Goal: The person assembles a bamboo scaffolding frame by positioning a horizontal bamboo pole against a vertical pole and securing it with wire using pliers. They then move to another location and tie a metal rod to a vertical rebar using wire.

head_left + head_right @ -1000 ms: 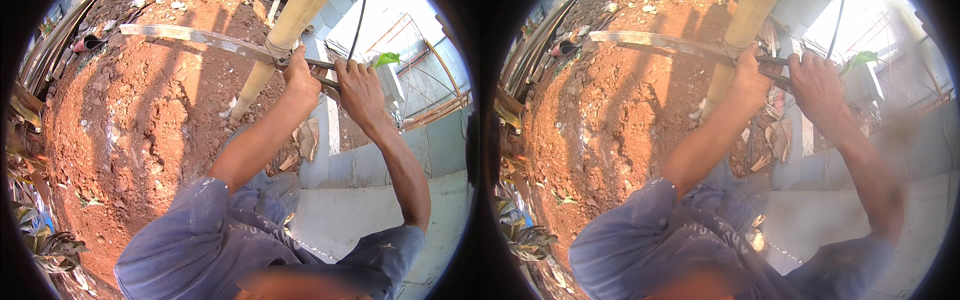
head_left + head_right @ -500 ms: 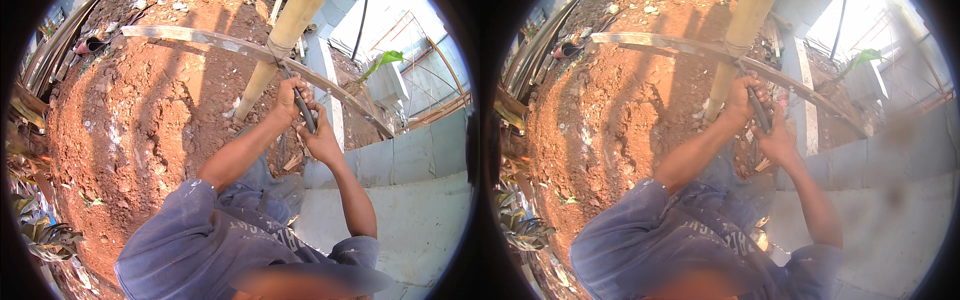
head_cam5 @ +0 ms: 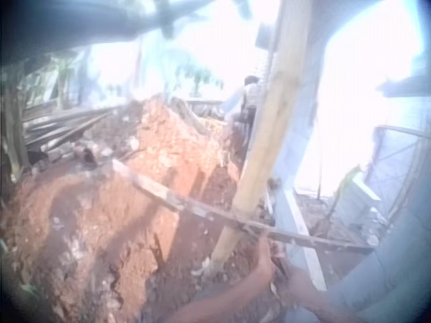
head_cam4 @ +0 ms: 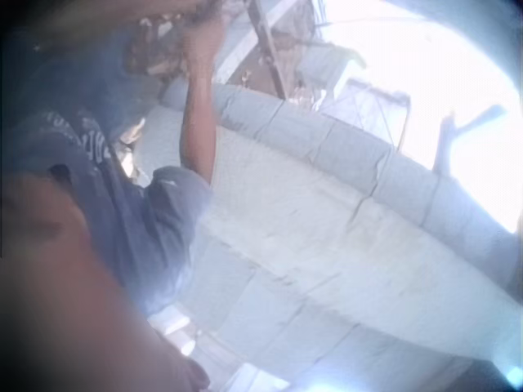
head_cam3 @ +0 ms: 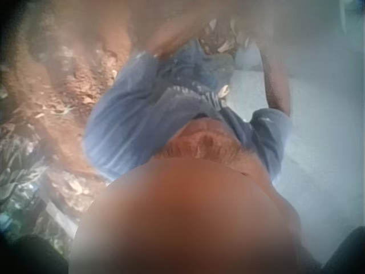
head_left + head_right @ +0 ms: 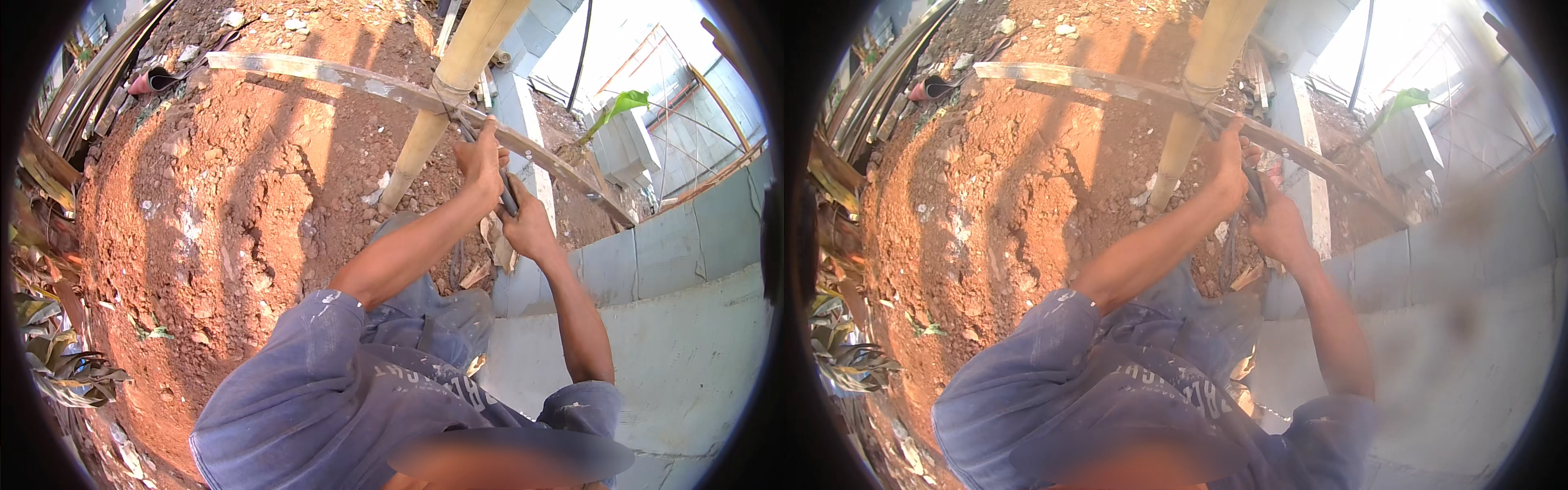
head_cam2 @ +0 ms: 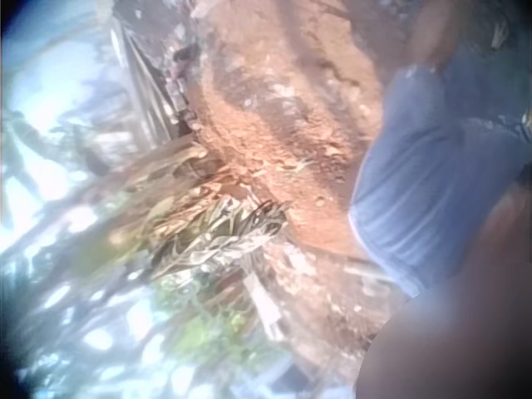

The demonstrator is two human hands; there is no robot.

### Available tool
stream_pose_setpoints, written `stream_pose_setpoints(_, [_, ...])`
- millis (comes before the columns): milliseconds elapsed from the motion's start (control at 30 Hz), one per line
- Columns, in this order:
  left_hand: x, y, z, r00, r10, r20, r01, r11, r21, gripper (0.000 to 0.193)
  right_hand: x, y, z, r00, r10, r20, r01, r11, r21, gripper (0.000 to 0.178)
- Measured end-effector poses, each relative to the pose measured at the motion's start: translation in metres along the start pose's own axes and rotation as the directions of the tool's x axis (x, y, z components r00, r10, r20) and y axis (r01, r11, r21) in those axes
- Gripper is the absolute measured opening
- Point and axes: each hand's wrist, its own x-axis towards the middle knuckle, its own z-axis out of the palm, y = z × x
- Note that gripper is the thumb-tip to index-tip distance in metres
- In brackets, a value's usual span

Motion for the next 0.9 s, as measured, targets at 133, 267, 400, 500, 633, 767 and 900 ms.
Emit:
stream_pose_setpoints(133, [-0.012,0.019,-0.033,0.969,0.099,0.227,-0.136,0.979,0.153,0.030,-0.024,-0.049,0.037,0.981,0.095,-0.171,-0.128,0.972,-0.195,0.076])
stream_pose_setpoints(267, [0.024,0.039,-0.063,0.854,-0.128,0.504,0.059,0.987,0.151,0.026,-0.032,-0.069,0.062,0.950,0.120,-0.290,-0.029,0.954,0.298,0.072])
stream_pose_setpoints(400, [0.045,0.040,-0.079,0.755,-0.255,0.604,0.241,0.965,0.106,0.026,-0.020,-0.057,0.064,0.952,0.120,0.283,-0.308,0.377,0.873,0.052])
stream_pose_setpoints(500, [0.022,0.056,-0.068,0.857,-0.186,0.480,0.031,0.950,0.312,0.030,-0.016,-0.049,0.066,0.906,-0.010,0.422,-0.406,0.258,0.877,0.043])
stream_pose_setpoints(633, [0.026,0.065,-0.070,0.838,-0.160,0.522,-0.060,0.923,0.381,0.044,-0.015,-0.050,0.058,0.911,-0.222,0.348,-0.361,-0.019,0.933,0.041])
stream_pose_setpoints(767, [0.027,0.068,-0.063,0.842,-0.143,0.520,-0.077,0.923,0.377,0.039,-0.008,-0.043,0.053,0.902,-0.290,0.319,-0.380,-0.186,0.906,0.046])
stream_pose_setpoints(900, [0.031,0.065,-0.065,0.853,-0.093,0.514,-0.150,0.899,0.411,0.039,-0.008,-0.044,0.053,0.906,-0.272,0.324,-0.372,-0.152,0.916,0.044])
